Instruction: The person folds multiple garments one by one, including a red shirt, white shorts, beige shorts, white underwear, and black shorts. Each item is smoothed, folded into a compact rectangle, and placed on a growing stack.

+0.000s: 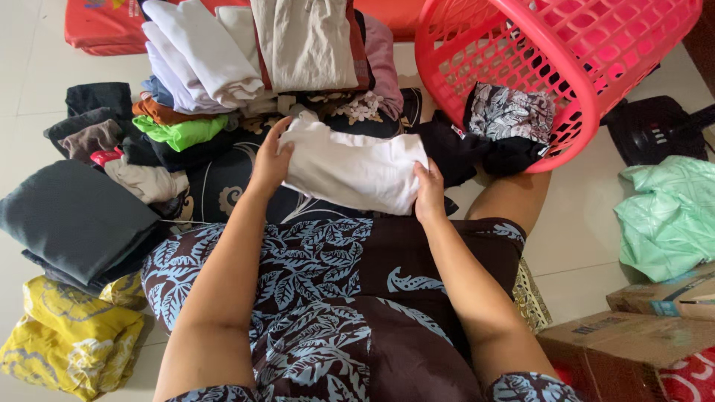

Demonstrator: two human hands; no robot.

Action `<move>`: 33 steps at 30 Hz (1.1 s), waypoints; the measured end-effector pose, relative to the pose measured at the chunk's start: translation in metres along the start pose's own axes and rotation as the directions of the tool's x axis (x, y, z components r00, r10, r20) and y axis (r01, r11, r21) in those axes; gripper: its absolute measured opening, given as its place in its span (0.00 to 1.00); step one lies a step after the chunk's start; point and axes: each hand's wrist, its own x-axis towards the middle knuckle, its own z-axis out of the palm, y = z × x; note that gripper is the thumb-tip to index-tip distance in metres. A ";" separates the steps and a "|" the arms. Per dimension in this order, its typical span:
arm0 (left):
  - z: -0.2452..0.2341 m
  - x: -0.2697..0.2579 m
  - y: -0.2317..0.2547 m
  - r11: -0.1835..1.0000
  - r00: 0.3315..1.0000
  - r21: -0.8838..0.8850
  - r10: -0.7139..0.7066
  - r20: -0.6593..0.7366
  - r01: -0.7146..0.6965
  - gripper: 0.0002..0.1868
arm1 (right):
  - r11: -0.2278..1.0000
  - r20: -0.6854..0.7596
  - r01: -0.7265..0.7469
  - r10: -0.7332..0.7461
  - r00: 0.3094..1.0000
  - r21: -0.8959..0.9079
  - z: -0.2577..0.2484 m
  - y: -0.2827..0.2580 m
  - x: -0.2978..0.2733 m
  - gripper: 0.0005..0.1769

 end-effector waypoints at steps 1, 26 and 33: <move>0.001 -0.001 -0.003 0.978 0.985 0.117 -0.170 -0.011 0.170 0.30 | 0.989 -0.044 -0.095 0.091 0.995 -0.112 -0.005 0.001 0.001 0.18; 0.189 -0.111 -0.009 0.982 0.978 0.026 -0.190 0.087 0.189 0.42 | 0.523 0.156 0.203 -0.133 0.979 -0.828 0.098 0.013 -0.009 0.32; 0.180 -0.099 -0.048 0.466 0.682 -0.638 -0.719 0.129 0.613 0.29 | 0.668 0.239 0.208 -0.046 0.970 -0.714 0.108 0.049 0.001 0.29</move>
